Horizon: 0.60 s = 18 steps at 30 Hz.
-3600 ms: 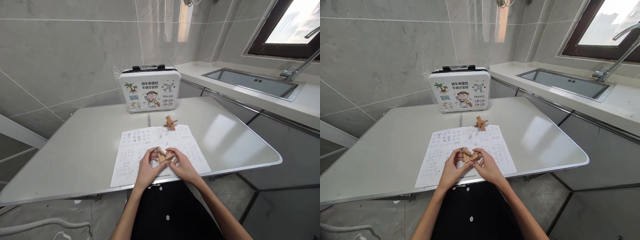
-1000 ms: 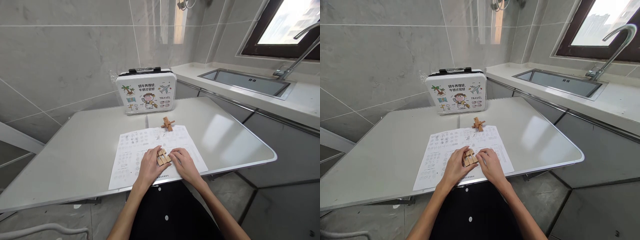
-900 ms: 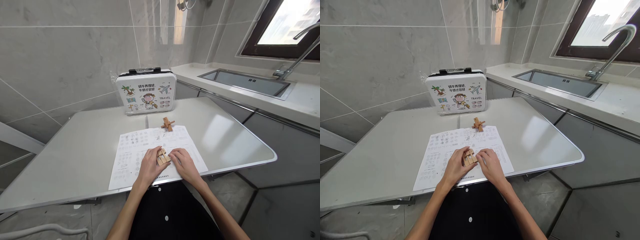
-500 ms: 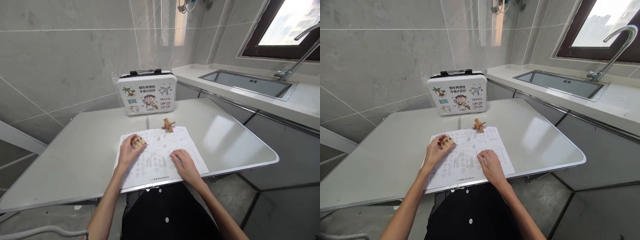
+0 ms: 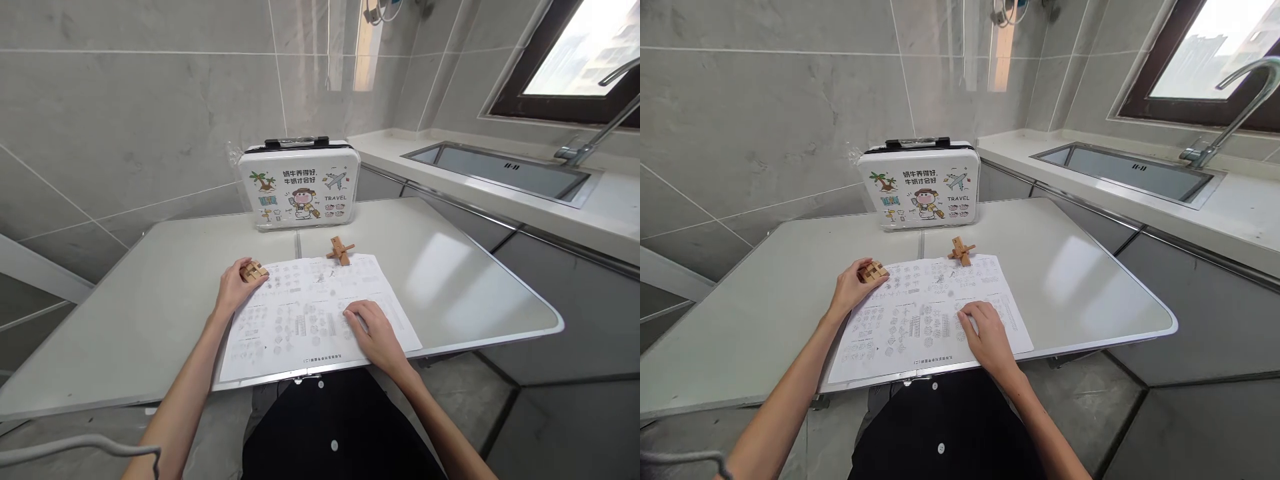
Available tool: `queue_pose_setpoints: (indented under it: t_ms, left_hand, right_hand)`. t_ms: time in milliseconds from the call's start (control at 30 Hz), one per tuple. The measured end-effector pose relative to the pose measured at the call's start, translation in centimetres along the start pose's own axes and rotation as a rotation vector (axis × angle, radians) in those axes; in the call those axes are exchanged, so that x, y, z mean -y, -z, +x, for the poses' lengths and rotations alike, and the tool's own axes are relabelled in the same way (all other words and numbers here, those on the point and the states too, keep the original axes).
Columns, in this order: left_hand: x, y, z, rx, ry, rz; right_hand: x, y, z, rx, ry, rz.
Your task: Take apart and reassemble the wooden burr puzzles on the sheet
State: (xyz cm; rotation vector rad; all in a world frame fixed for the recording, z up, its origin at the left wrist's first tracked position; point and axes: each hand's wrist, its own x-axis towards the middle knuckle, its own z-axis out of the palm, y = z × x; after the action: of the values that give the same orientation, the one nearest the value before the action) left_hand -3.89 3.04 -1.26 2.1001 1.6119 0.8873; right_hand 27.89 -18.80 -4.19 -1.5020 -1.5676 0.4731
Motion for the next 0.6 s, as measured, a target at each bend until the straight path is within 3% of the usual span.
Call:
queue_pose_setpoints:
  t_ms: [267,433,600]
  left_hand:
    - [0.5,-0.1,0.1,0.021,-0.021,0.024]
    - [-0.8,-0.3,-0.2,-0.090,-0.263,0.136]
    - [-3.7,-1.6,-0.3,0.015,-0.457,0.095]
  right_hand:
    - [0.0,0.0,-0.1,0.009,-0.011,0.007]
    - [-0.3,-0.1,0.0,0.011,-0.014,-0.015]
    - [0.2,0.1,1.9,0.028,-0.113,0.039]
